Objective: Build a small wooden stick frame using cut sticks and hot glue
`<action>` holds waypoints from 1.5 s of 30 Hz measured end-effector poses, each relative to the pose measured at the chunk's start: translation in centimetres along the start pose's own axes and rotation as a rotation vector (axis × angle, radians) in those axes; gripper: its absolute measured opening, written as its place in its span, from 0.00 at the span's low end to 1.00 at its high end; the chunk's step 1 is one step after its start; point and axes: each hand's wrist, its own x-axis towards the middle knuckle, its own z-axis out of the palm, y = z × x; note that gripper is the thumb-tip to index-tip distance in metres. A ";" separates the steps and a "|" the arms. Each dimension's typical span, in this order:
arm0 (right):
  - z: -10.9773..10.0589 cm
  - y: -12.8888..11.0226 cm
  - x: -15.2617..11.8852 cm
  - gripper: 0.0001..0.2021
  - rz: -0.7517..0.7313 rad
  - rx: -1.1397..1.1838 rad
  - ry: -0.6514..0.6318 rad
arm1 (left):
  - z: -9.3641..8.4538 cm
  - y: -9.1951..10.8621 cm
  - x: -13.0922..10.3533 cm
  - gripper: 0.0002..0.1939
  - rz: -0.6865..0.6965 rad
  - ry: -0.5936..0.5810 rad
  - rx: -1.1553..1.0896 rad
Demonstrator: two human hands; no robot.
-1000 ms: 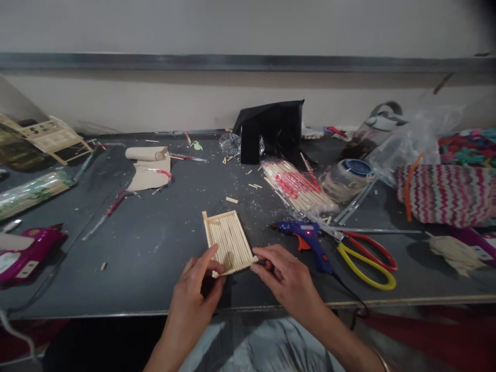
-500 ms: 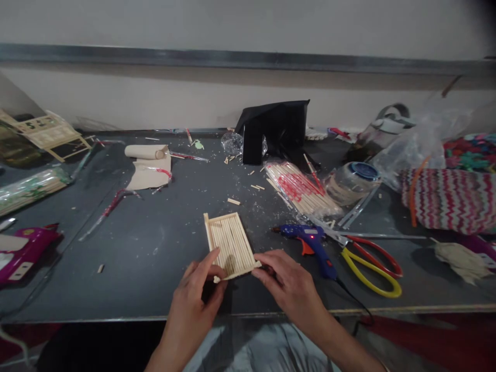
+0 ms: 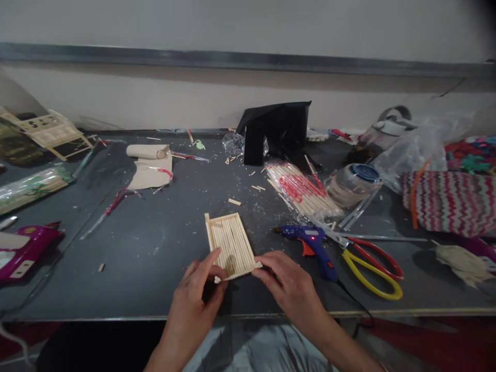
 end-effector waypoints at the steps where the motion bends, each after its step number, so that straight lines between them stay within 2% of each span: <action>1: 0.1 0.0 0.0 0.06 -0.009 -0.001 0.000 | 0.0 0.0 0.0 0.28 -0.002 -0.003 -0.002; 13: 0.3 0.2 0.0 0.07 -0.020 -0.011 -0.005 | -0.1 0.2 0.1 0.27 -0.006 0.021 -0.026; 20: 0.3 0.4 -0.2 0.07 0.011 -0.012 -0.054 | -0.2 0.2 0.1 0.27 0.018 0.016 -0.015; 45: 0.3 0.4 0.0 0.07 0.006 -0.037 -0.056 | 0.1 -0.3 -0.1 0.28 0.023 0.019 0.019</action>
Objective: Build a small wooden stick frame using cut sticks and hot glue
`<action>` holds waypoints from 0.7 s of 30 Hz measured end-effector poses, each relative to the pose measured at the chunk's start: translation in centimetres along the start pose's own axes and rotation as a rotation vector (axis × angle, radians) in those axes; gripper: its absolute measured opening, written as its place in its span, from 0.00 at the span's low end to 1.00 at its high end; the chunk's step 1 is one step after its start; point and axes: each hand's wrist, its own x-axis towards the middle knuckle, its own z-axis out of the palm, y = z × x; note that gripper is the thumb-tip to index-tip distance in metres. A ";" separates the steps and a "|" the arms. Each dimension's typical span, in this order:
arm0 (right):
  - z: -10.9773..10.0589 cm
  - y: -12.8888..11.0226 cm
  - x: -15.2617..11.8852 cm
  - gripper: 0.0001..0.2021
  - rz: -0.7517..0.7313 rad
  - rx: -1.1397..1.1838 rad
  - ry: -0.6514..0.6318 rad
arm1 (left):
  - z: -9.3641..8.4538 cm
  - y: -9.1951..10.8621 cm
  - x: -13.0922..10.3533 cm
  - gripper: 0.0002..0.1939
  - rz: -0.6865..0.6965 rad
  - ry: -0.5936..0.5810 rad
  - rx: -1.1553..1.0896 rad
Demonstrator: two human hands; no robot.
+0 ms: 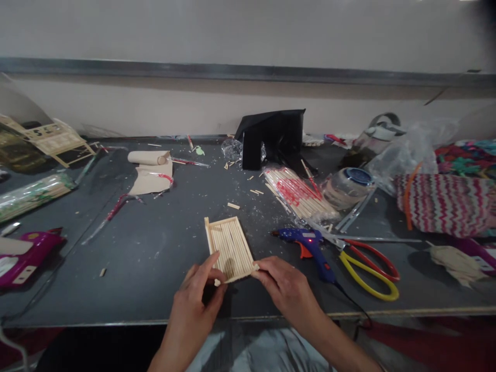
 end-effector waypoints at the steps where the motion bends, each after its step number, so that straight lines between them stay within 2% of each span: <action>1: 0.0 0.0 0.0 0.07 -0.001 -0.001 0.003 | 0.0 0.0 0.0 0.28 0.001 -0.001 0.000; 21: -0.1 -0.2 0.1 0.08 -0.016 -0.013 0.013 | 0.1 -0.2 0.1 0.27 -0.015 0.003 -0.009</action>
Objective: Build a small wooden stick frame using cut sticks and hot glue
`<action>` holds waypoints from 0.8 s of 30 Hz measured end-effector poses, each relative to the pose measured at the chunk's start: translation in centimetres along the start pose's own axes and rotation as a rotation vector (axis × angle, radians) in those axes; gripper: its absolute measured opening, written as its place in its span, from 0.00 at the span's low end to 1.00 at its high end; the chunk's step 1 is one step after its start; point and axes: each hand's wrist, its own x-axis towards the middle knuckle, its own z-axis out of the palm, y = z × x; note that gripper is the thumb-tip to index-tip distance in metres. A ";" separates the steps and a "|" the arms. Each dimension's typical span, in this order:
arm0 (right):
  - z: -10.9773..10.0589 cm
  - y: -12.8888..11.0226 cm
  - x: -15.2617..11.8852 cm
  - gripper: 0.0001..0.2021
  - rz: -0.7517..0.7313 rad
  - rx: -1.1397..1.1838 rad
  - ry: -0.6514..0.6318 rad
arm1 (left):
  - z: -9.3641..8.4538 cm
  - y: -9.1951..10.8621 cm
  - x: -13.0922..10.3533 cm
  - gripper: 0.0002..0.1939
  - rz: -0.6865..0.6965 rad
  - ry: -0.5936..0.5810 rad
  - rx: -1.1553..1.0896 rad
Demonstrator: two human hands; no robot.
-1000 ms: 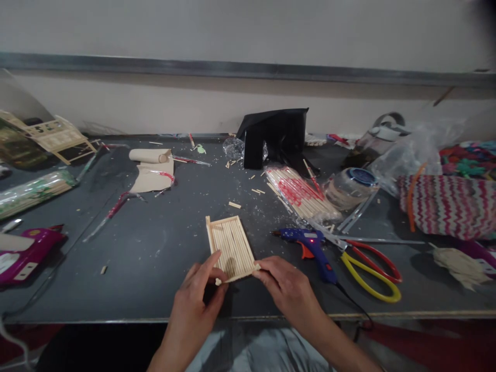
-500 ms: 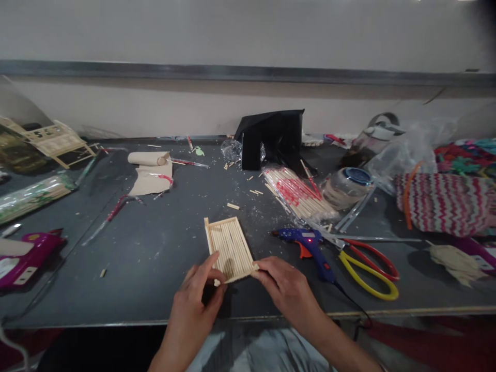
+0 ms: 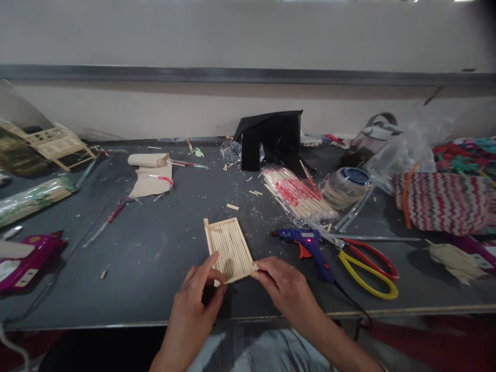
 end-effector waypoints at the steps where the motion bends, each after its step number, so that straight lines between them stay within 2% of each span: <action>1: 0.0 0.0 0.0 0.09 -0.004 -0.003 0.000 | 0.0 0.0 0.0 0.27 0.000 -0.001 0.001; 24: 0.0 0.1 -0.1 0.08 -0.009 -0.009 -0.002 | -0.3 0.5 0.0 0.26 -0.036 -0.015 -0.019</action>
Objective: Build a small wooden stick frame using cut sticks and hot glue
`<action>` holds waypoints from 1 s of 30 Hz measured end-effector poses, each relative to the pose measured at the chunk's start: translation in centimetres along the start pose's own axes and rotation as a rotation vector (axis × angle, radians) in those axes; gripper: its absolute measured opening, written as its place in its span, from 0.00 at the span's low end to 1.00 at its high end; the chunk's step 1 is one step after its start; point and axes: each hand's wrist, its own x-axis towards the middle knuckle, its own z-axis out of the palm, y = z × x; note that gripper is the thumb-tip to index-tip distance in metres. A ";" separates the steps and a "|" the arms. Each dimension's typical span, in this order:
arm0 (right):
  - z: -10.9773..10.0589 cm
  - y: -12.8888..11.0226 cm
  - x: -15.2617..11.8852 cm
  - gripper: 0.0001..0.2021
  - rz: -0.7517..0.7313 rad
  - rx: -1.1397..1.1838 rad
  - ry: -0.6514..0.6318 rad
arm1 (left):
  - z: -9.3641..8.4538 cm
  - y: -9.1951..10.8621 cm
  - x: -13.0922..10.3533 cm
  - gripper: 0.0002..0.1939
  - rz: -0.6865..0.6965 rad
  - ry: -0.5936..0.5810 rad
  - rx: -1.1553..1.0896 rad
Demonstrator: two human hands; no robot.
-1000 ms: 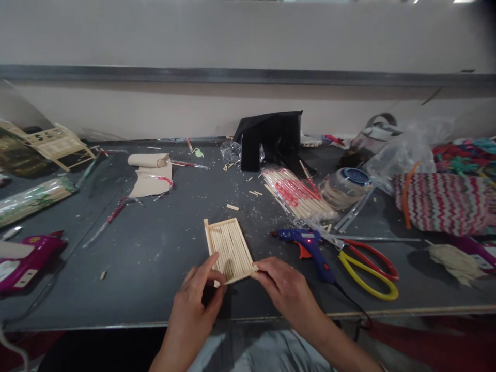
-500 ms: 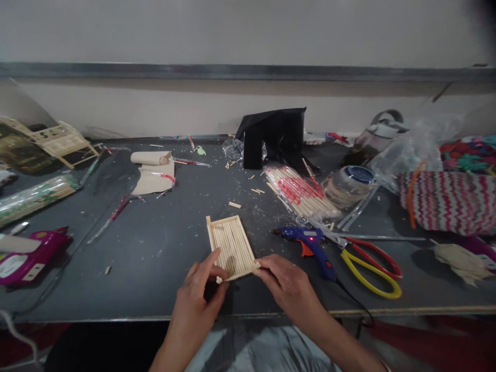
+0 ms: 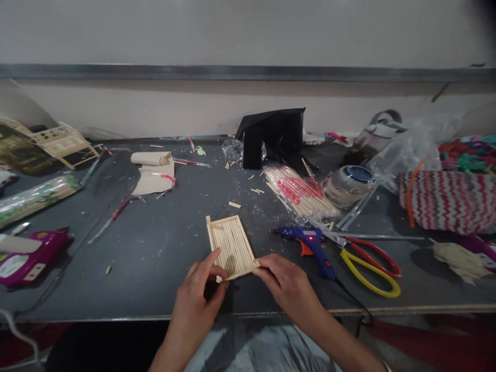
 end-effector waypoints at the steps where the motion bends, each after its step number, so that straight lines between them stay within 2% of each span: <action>1: 0.0 0.0 0.0 0.08 0.000 0.001 -0.001 | 0.0 0.0 0.0 0.26 0.005 0.003 0.000; 30: 0.1 0.1 -0.1 0.08 0.016 -0.002 -0.010 | 0.1 -0.2 0.0 0.27 0.025 0.015 0.015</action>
